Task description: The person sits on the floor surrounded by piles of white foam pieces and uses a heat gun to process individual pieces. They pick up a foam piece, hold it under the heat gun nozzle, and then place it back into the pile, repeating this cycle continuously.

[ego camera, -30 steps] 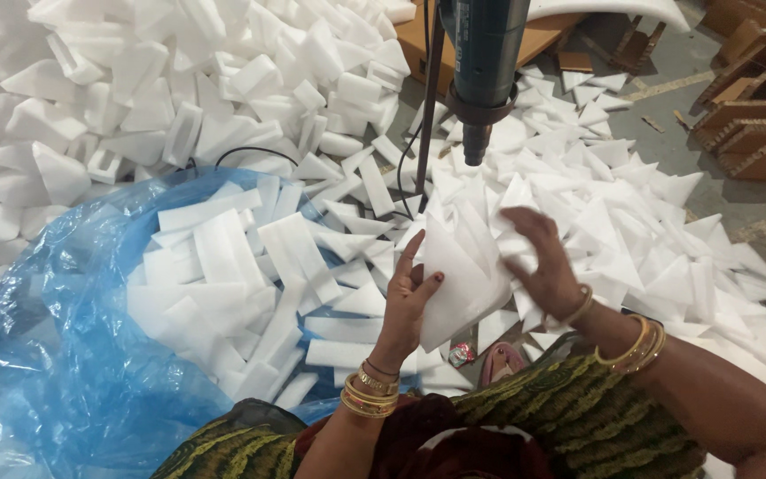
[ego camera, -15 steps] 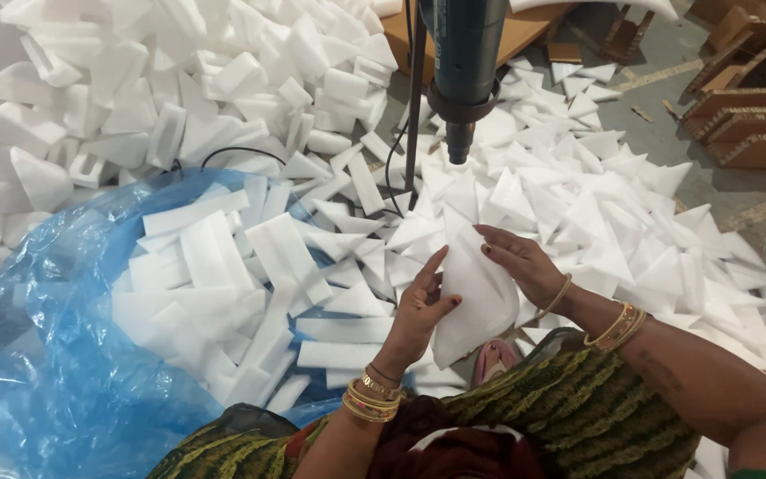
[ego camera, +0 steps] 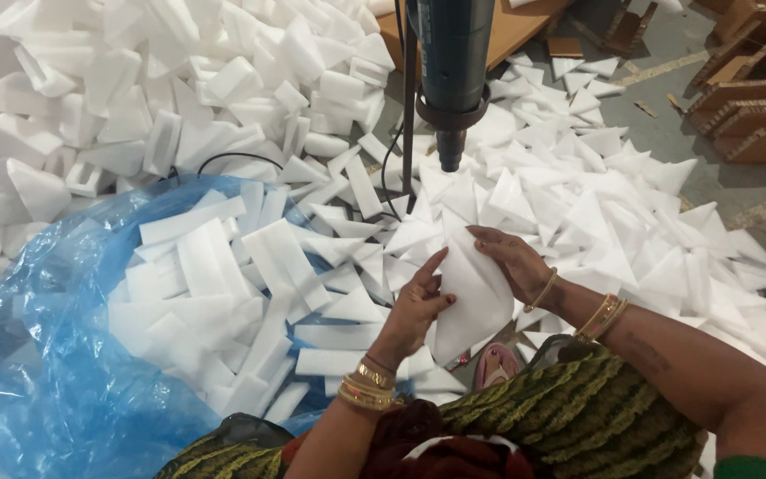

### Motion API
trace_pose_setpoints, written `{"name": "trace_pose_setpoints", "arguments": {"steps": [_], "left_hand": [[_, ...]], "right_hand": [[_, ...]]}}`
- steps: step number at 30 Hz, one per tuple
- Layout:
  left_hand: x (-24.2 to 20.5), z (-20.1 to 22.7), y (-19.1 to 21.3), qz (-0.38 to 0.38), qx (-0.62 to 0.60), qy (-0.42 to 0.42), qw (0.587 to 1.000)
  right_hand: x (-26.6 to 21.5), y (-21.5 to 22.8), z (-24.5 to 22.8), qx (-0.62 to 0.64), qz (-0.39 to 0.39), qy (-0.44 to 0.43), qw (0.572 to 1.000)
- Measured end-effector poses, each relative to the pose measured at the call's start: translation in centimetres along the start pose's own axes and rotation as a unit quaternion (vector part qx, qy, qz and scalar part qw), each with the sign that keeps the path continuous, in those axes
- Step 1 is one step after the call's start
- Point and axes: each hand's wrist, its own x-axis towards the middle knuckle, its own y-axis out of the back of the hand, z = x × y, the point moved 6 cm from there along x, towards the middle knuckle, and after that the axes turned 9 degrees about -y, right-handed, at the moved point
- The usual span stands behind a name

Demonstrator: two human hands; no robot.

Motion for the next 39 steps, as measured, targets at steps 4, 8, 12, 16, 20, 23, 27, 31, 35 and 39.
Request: {"name": "trace_pose_setpoints", "arguments": {"steps": [4, 8, 12, 16, 20, 23, 27, 31, 35, 39], "left_hand": [[3.4, 0.9, 1.9, 0.0, 0.043, 0.024, 0.999], [7.9, 3.4, 3.4, -0.038, 0.009, -0.001, 0.999], [11.5, 6.3, 5.0, -0.061, 0.018, -0.009, 0.998], [14.5, 8.3, 5.9, -0.072, 0.014, -0.035, 0.997], [15.0, 9.4, 6.6, -0.085, 0.017, -0.049, 0.995], [13.9, 8.3, 6.5, -0.053, 0.046, -0.046, 0.996], [10.6, 4.0, 5.1, 0.008, 0.044, -0.06, 0.997], [5.7, 0.9, 3.3, 0.069, 0.109, -0.074, 0.989], [1.6, 0.6, 0.5, 0.085, 0.098, -0.062, 0.99], [-1.3, 1.8, -2.3, 0.094, 0.059, -0.061, 0.992]], "right_hand": [[2.4, 0.2, -1.8, 0.026, -0.018, 0.008, 0.999], [6.7, 0.3, -4.2, 0.056, -0.023, 0.039, 0.997], [10.2, -0.3, -7.6, 0.093, -0.12, 0.102, 0.983], [12.5, -0.3, -10.2, 0.085, -0.147, 0.132, 0.977], [14.8, 0.6, -9.9, 0.093, -0.146, 0.138, 0.975], [14.5, 1.2, -8.1, 0.099, -0.127, 0.127, 0.979], [11.0, -0.2, -4.0, 0.081, -0.074, 0.079, 0.991], [5.9, -1.6, -1.2, -0.038, -0.044, 0.052, 0.997], [1.3, -3.2, -0.1, -0.07, -0.027, 0.034, 0.997], [-2.6, -4.8, -0.4, -0.107, -0.016, 0.042, 0.993]]}}
